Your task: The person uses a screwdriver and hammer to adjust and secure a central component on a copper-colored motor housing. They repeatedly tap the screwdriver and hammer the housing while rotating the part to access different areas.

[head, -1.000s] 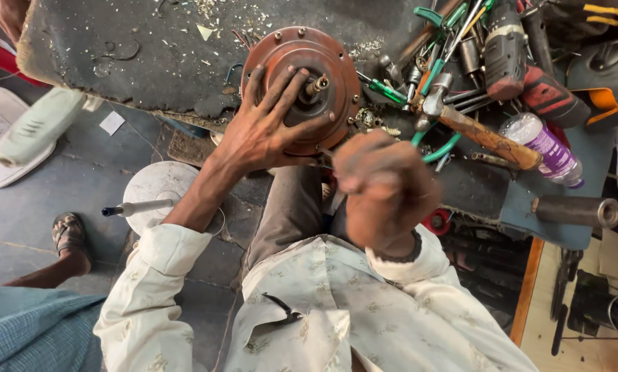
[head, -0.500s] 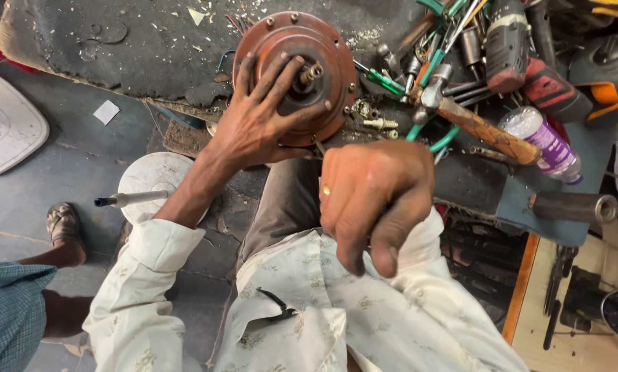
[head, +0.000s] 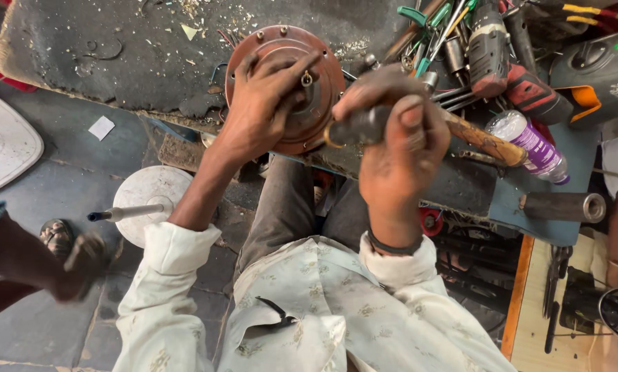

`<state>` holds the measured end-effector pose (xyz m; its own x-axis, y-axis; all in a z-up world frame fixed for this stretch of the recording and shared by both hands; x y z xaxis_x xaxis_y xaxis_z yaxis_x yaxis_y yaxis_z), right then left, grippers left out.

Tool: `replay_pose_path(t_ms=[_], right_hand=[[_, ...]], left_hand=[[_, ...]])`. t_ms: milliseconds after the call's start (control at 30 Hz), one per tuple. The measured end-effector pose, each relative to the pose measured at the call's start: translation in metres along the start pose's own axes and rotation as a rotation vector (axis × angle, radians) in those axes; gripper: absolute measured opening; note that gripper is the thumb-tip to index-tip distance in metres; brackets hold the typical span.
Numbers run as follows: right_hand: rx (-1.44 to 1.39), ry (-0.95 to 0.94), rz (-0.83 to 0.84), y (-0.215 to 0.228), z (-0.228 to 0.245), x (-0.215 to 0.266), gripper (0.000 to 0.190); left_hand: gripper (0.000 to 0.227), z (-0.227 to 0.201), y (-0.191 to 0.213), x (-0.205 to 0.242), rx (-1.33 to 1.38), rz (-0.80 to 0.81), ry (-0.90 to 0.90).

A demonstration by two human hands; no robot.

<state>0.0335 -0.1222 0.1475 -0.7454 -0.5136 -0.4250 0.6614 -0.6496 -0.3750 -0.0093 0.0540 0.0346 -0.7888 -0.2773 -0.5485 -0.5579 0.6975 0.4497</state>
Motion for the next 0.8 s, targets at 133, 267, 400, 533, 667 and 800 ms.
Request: replay_pose_path(t_ms=[133,267,400,533,667,800], right_hand=[[-0.175,-0.024,0.074,0.007,0.004,0.012,0.043],[-0.026,0.156,0.072,0.021,-0.008,0.003,0.034],[0.118,0.244,0.034,0.031,-0.020,0.001,0.032],[0.078,0.220,0.024,0.024,-0.016,0.003,0.037],[0.146,0.086,-0.038,0.012,-0.006,0.002,0.051],[0.023,0.084,0.053,0.007,0.003,0.005,0.054]], left_hand=[[0.029,0.010,-0.007,0.002,-0.153,-0.231,-0.082],[0.025,0.015,-0.014,0.004,-0.169,-0.319,-0.078],[0.028,0.015,-0.011,0.009,-0.084,-0.336,-0.076],[0.038,0.015,-0.010,0.004,-0.050,-0.173,-0.104],[0.027,0.017,-0.010,0.003,-0.161,-0.197,-0.082],[0.021,0.011,-0.013,0.004,-0.229,-0.298,-0.129]])
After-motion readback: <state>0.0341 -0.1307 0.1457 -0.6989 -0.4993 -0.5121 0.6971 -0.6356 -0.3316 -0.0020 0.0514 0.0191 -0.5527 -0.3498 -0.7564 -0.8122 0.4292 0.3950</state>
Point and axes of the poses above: each hand's wrist, its own x-axis away from the middle knuckle, its own y-axis out of the back of the hand, z = x × y, the point moved 3 cm from there along -x, towards the middle knuckle, and after that the axes turned 7 degrees about -z, right-handed, at the moved point
